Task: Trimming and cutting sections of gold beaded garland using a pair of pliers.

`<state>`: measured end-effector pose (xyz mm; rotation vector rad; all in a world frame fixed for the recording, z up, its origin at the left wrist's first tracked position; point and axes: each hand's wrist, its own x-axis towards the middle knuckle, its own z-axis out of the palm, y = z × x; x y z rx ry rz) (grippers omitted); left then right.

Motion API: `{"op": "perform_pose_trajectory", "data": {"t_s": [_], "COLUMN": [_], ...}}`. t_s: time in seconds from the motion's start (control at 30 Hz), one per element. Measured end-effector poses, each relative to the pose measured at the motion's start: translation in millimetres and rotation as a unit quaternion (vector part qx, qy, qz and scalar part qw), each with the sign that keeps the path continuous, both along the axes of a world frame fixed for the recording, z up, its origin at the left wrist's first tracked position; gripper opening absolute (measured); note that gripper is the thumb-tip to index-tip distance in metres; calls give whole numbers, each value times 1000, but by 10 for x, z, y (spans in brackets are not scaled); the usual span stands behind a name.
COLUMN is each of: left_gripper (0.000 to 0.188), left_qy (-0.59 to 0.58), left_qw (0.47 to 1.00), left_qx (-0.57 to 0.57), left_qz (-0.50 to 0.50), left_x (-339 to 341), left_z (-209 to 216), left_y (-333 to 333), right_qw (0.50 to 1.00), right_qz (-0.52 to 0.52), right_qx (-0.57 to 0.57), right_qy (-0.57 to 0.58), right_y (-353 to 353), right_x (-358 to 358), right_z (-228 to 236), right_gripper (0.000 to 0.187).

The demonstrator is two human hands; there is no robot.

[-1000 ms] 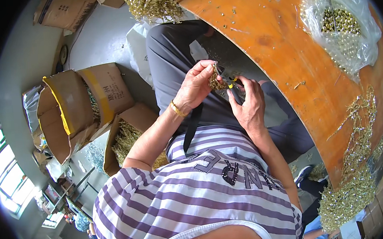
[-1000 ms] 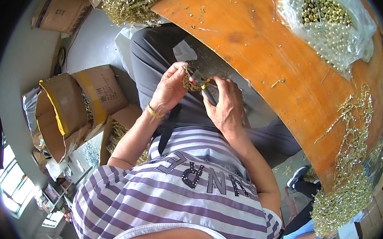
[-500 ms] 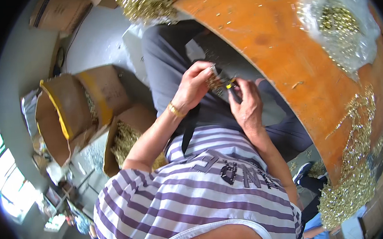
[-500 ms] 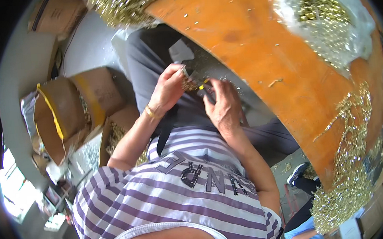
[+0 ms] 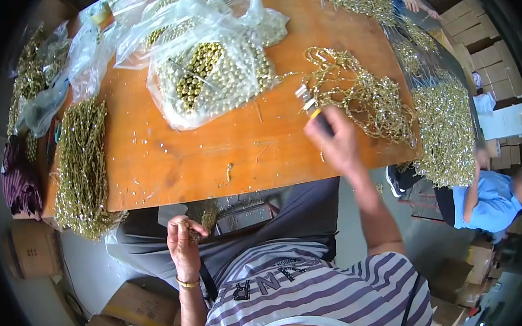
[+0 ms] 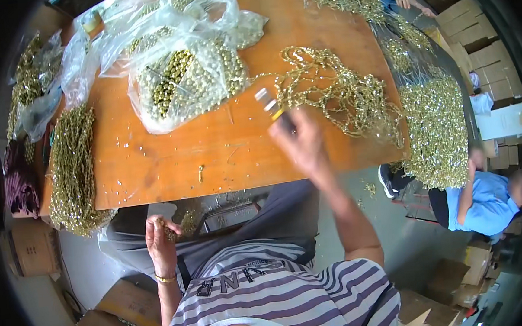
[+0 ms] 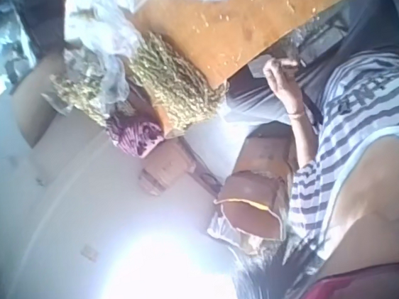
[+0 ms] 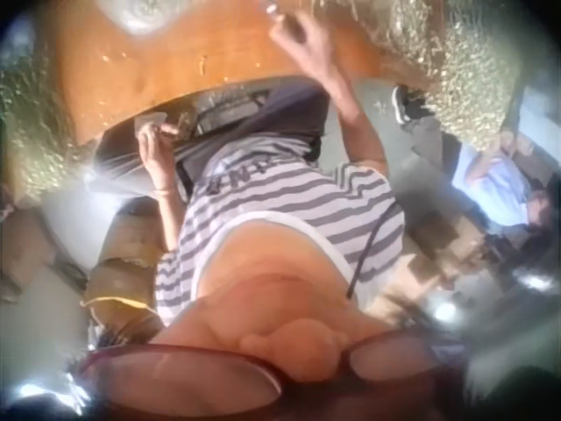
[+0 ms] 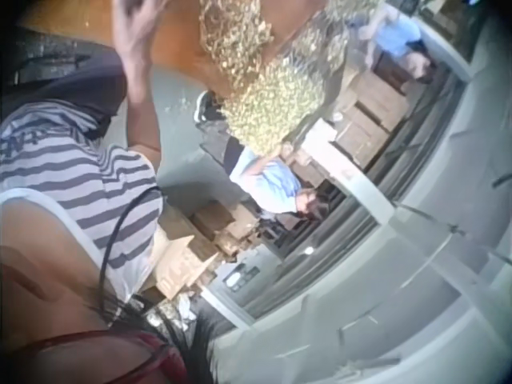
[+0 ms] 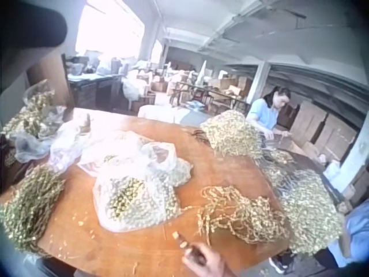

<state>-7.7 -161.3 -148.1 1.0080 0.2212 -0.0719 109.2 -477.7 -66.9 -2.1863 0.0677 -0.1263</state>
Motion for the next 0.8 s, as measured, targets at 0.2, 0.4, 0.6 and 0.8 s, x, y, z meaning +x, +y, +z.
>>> {"op": "perform_pose_trajectory", "data": {"t_s": [0.2,0.4,0.6,0.8], "left_gripper": [21,22,13,18], "left_qy": [26,99,99,26], "left_qw": [998,988,987,991], "left_qx": [-39,-21,-33,13], "left_qz": [-42,-116,-124,-134], "left_x": [0,14,101,74], "left_z": [77,-19,138,115], "left_y": [-181,-272,-478,-412], "right_qw": [895,956,929,980], "right_qz": [-261,-207,-222,-130], "right_qx": [-349,-148,-296,13], "right_qy": [-98,-145,15,-151], "right_y": [-1751,-1975,-2026,-1577], "right_x": [831,1369,1818,1393], "right_z": [-200,-293,-549,122], "right_gripper": [39,35,33,30]}}
